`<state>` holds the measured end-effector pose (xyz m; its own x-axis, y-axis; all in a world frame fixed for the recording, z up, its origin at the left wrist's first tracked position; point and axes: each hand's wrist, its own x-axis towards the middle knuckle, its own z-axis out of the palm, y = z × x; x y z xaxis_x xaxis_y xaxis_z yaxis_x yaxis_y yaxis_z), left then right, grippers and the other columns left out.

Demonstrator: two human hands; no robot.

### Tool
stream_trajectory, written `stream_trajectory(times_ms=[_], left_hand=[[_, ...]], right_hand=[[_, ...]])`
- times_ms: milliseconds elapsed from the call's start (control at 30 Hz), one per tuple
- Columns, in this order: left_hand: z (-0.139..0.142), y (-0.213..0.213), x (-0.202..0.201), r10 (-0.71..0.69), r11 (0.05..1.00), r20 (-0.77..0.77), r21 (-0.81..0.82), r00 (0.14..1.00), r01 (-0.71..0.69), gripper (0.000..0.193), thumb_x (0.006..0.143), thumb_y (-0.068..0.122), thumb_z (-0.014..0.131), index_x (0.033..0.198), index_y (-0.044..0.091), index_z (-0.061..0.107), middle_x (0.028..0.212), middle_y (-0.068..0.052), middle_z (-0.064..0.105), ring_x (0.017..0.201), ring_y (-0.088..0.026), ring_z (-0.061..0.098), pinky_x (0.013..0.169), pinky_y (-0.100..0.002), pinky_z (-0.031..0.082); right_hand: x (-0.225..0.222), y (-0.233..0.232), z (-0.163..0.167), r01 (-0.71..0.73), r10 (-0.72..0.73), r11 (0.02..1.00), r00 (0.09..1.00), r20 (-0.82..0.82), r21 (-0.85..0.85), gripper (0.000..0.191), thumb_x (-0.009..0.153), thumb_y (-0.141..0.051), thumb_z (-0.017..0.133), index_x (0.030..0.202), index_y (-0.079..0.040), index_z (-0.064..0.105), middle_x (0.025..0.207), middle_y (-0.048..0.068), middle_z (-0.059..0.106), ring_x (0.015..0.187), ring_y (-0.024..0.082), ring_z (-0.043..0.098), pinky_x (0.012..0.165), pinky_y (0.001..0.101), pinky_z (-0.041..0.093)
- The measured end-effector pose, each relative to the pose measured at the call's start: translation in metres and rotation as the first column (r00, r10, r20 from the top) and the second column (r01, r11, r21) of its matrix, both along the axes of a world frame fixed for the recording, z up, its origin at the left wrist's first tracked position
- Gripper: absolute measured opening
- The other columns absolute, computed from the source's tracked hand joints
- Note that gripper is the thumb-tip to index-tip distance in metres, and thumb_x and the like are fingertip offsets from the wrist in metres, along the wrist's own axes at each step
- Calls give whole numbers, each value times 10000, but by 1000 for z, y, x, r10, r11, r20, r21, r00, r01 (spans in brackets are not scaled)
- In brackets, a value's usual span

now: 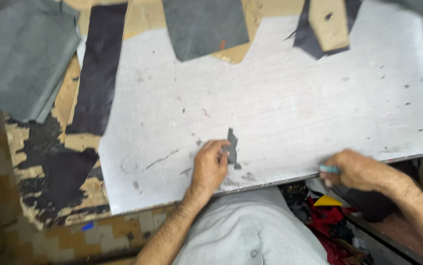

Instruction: The person places cardboard templates on dark leather pieces and uses a utility knife to cut along the template edges. They repeatedly reposition templates and cut multiple leather pieces, then set the cut pieces aside on the worktable.

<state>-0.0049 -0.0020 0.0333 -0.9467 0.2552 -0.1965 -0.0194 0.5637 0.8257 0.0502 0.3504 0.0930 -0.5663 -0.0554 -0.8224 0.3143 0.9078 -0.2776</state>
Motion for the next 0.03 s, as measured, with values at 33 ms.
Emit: stream_trajectory(times_ms=[33], left_hand=[[-2, 17, 2, -55, 998, -41, 15, 998, 55, 267, 877, 19, 727, 1128, 110, 734, 1087, -106, 723, 897, -237, 763, 839, -334, 624]], right_hand=[[5, 6, 10, -31, 30, 1000, 983, 182, 2, 115, 846, -232, 850, 928, -155, 830, 1101, -2, 803, 1207, 158, 682, 1177, 452, 486]])
